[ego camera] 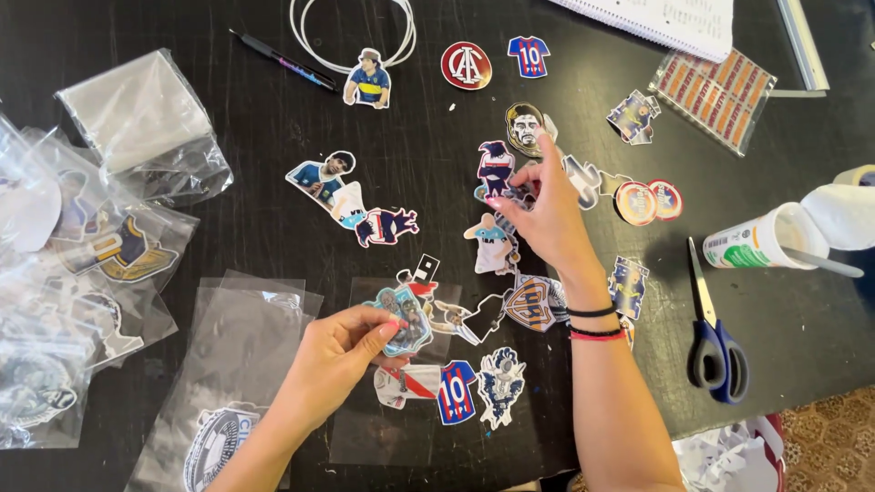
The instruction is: The person places stickers into small clear plastic bags by hand on a dark table, handling several stickers one at a time and organizing them within the bags.
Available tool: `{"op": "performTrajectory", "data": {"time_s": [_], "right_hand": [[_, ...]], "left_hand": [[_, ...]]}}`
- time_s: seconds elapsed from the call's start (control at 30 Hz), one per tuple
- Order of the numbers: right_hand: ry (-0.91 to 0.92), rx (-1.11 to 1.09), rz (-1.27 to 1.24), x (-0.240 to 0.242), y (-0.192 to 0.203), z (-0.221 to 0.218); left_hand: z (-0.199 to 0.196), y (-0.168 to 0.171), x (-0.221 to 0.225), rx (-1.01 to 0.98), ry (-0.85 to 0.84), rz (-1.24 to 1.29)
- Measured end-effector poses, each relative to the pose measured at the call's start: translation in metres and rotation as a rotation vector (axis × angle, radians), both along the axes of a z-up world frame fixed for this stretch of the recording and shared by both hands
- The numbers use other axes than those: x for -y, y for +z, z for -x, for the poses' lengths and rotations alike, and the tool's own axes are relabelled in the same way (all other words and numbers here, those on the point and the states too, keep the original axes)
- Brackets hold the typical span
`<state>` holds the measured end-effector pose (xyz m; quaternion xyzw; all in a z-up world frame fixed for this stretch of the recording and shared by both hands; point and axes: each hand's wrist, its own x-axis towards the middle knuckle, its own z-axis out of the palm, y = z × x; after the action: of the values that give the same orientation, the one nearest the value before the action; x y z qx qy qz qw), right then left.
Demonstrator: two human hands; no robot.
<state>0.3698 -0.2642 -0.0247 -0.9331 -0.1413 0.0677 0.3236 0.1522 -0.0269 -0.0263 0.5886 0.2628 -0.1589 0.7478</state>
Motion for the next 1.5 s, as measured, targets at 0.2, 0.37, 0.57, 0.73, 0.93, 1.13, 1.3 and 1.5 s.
{"op": "performTrajectory", "data": {"time_s": [0.2,0.37,0.57,0.73,0.93,1.13,1.3,1.5], "right_hand": [[0.121,0.139,-0.129,0.004,-0.002,-0.001],[0.067,0.087,0.012,0.003,0.003,0.004],[0.027,0.003,0.167,-0.005,0.008,0.01],[-0.036,0.02,0.022,0.004,-0.006,0.01],[-0.055,0.028,0.134,-0.013,0.012,0.017],[-0.102,-0.089,-0.078,-0.008,0.017,0.02],[-0.083,-0.083,-0.305,-0.011,0.027,0.026],[-0.091,-0.085,-0.772,-0.011,0.023,0.041]], "left_hand": [[0.001,0.004,-0.003,0.033,-0.009,0.007],[0.004,-0.001,-0.004,0.038,-0.038,0.021],[0.008,-0.021,0.002,0.231,0.115,0.121],[0.008,-0.02,0.001,0.249,0.118,0.129],[0.009,-0.017,0.001,0.266,0.104,0.132],[0.008,-0.011,0.0,0.312,0.072,0.16],[0.012,-0.01,-0.008,0.36,0.027,0.129],[0.014,-0.001,-0.017,0.465,-0.058,0.122]]}}
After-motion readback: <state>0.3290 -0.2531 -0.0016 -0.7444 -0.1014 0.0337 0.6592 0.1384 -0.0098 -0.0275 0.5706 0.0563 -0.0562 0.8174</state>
